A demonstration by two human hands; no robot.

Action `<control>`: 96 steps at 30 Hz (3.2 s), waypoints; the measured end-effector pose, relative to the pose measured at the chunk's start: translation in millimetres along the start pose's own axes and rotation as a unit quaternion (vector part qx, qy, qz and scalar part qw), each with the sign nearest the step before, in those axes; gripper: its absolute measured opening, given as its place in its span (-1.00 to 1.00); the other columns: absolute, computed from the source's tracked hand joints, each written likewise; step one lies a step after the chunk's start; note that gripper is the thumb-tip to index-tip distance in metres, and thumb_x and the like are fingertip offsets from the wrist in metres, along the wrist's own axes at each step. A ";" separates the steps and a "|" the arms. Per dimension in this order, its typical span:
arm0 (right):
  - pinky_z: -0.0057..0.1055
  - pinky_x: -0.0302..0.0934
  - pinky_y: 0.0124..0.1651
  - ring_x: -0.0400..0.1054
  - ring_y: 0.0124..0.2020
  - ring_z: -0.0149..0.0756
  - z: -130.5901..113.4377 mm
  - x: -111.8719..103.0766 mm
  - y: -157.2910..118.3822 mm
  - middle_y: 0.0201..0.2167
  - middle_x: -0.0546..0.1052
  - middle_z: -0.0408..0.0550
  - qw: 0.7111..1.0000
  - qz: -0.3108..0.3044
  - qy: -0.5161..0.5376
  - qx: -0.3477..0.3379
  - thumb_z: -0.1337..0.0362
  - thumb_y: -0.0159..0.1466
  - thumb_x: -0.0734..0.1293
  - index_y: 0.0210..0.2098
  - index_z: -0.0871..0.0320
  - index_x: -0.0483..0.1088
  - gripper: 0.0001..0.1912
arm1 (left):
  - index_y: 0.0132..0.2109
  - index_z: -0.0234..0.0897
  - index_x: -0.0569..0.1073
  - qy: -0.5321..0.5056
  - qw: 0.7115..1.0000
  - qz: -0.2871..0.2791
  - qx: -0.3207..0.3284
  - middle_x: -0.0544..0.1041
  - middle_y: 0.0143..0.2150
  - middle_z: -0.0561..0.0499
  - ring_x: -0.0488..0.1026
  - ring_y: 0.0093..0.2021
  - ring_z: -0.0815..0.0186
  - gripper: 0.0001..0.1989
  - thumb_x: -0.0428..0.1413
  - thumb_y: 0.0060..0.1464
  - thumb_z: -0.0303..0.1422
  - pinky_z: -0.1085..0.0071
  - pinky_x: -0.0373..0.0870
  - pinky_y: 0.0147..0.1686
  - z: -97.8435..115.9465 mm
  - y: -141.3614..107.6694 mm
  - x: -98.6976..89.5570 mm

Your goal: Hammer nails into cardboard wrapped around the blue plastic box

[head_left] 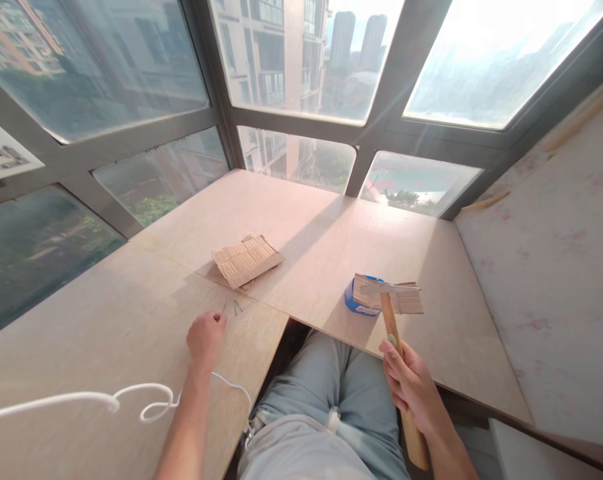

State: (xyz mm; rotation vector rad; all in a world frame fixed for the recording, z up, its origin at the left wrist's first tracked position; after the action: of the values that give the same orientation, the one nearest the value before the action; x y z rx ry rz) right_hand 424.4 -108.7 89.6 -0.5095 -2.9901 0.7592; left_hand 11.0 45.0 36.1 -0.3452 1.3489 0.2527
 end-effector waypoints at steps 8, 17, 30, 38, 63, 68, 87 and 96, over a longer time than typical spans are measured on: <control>-0.66 -0.15 -0.86 -0.19 -0.79 -0.62 -1.0 -21.4 1.6 -0.66 0.05 -0.41 0.999 0.031 0.021 -0.008 -0.26 0.12 0.31 -0.40 0.07 0.07 -0.44 | -0.36 -0.25 0.54 -0.198 0.980 -0.003 0.021 0.62 -0.33 -0.07 0.55 -0.20 0.12 -0.81 0.10 -0.04 -0.25 0.35 0.38 -0.19 16.2 -10.8 -31.8; -0.67 -0.16 -0.86 -0.22 -0.78 -0.64 -1.2 -53.0 -4.7 -0.65 0.03 -0.41 0.993 0.083 0.084 -0.024 -0.27 0.11 0.33 -0.35 0.09 0.13 -0.44 | -0.24 -0.31 0.50 -0.420 0.884 -0.044 0.201 0.58 -0.37 -0.05 0.53 -0.39 0.24 -0.65 0.11 -0.02 -0.11 0.35 0.47 -0.29 134.2 -27.9 -36.8; -0.68 -0.17 -0.86 -0.20 -0.79 -0.64 0.4 -73.5 -10.5 -0.66 0.03 -0.41 0.991 0.087 0.099 -0.017 -0.28 0.10 0.33 -0.41 0.07 0.05 -0.41 | -0.20 -0.33 0.52 -0.433 0.768 -0.138 0.451 0.54 -0.24 -0.11 0.49 -0.31 0.30 -0.73 -0.01 0.20 -0.28 0.38 0.43 -0.26 328.2 -71.7 -45.7; -0.68 -0.17 -0.86 -0.20 -0.79 -0.64 -0.1 -74.9 -6.8 -0.65 0.05 -0.40 0.992 0.079 0.101 -0.011 -0.27 0.12 0.32 -0.39 0.07 0.07 -0.43 | -0.06 -0.33 0.46 -0.423 0.706 -0.217 0.525 0.59 -0.28 -0.04 0.55 -0.26 0.32 -0.71 0.14 0.04 -0.36 0.42 0.47 -0.21 390.9 -78.6 -34.3; -0.68 -0.16 -0.86 -0.23 -0.77 -0.62 8.4 -74.7 5.3 -0.65 0.01 -0.41 0.995 0.057 0.085 -0.002 -0.24 0.17 0.29 -0.36 0.06 0.08 -0.47 | 0.01 -0.30 0.46 -0.125 0.687 -0.241 0.674 0.61 -0.25 -0.02 0.52 -0.27 0.30 -0.61 0.16 -0.02 -0.45 0.45 0.36 -0.26 440.6 -96.4 14.5; -0.68 -0.16 -0.86 -0.24 -0.76 -0.61 8.3 -72.9 5.7 -0.66 -0.01 -0.42 0.995 0.051 0.087 -0.004 -0.23 0.18 0.29 -0.36 0.07 0.08 -0.48 | 0.03 -0.27 0.47 -0.079 0.699 -0.223 0.674 0.61 -0.22 -0.01 0.53 -0.25 0.27 -0.59 0.14 -0.04 -0.47 0.45 0.35 -0.27 443.7 -101.5 16.1; -0.68 -0.16 -0.86 -0.18 -0.76 -0.62 -1.3 -74.3 9.0 -0.64 0.06 -0.39 0.996 0.050 0.077 -0.016 -0.23 0.17 0.29 -0.37 0.07 0.09 -0.48 | -0.01 -0.36 0.48 -0.085 0.696 -0.248 0.669 0.61 -0.26 -0.05 0.52 -0.30 0.32 -0.59 0.16 -0.08 -0.53 0.47 0.35 -0.31 443.1 -101.7 18.3; -0.67 -0.16 -0.87 -0.17 -0.79 -0.63 -13.8 -65.7 17.3 -0.66 0.08 -0.41 0.996 0.030 0.086 -0.022 -0.22 0.16 0.31 -0.37 0.07 0.09 -0.48 | -0.04 -0.37 0.50 -0.099 0.697 -0.268 0.657 0.61 -0.28 -0.05 0.51 -0.34 0.34 -0.63 0.17 -0.08 -0.52 0.49 0.35 -0.34 443.0 -99.5 19.2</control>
State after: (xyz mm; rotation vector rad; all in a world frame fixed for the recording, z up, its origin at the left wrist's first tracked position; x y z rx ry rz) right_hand 493.2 -108.7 97.9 -0.6336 -2.8503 0.6189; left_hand 452.9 123.3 107.6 0.5175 0.8606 -1.1336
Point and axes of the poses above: each hand's wrist, its own y-axis towards the middle knuckle, its own x-axis out of the palm, z = x × y, the point moved 6 cm from there along y, towards the middle knuckle
